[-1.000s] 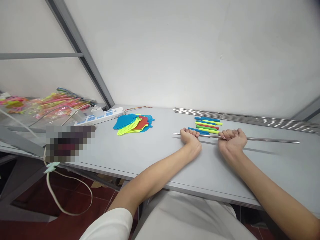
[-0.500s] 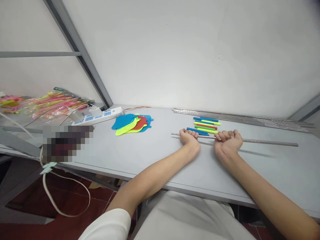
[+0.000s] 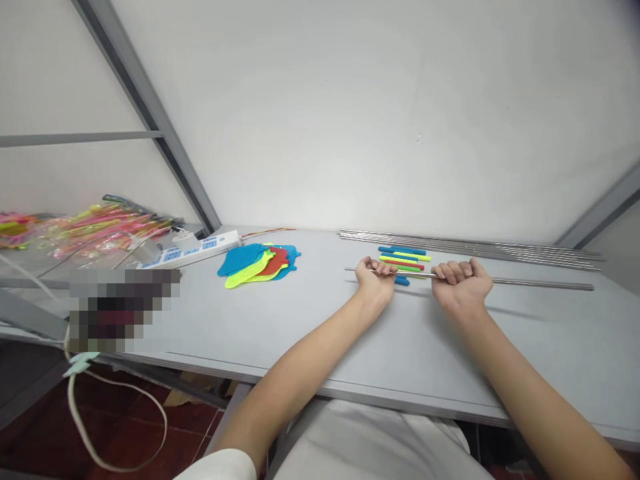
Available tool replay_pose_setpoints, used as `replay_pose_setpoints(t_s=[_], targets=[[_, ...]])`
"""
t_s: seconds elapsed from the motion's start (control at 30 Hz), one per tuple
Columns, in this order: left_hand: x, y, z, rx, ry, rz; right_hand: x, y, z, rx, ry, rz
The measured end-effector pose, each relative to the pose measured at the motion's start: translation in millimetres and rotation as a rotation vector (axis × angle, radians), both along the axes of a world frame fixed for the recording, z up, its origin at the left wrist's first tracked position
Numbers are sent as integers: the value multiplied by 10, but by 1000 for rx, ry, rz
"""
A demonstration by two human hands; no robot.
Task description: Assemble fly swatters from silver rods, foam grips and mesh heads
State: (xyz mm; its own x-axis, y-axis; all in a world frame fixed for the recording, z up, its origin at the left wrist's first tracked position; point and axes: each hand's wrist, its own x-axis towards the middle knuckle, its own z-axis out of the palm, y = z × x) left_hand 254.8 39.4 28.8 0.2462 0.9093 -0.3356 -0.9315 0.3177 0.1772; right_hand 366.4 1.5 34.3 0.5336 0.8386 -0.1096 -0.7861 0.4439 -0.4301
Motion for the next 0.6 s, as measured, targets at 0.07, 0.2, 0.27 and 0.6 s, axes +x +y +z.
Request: replay_pose_setpoints(t_s=[0.07, 0.2, 0.27, 0.6], targets=[[-26, 29, 31, 23, 17, -6, 33, 41, -43, -25, 48, 23], [-79, 71, 76, -38, 29, -7, 70, 111, -123, -110, 115, 45], [-97, 85, 76, -79, 20, -19, 84, 134, -147, -134, 127, 48], [-192, 219, 26, -97, 74, 66, 167, 208, -256, -233, 146, 44]])
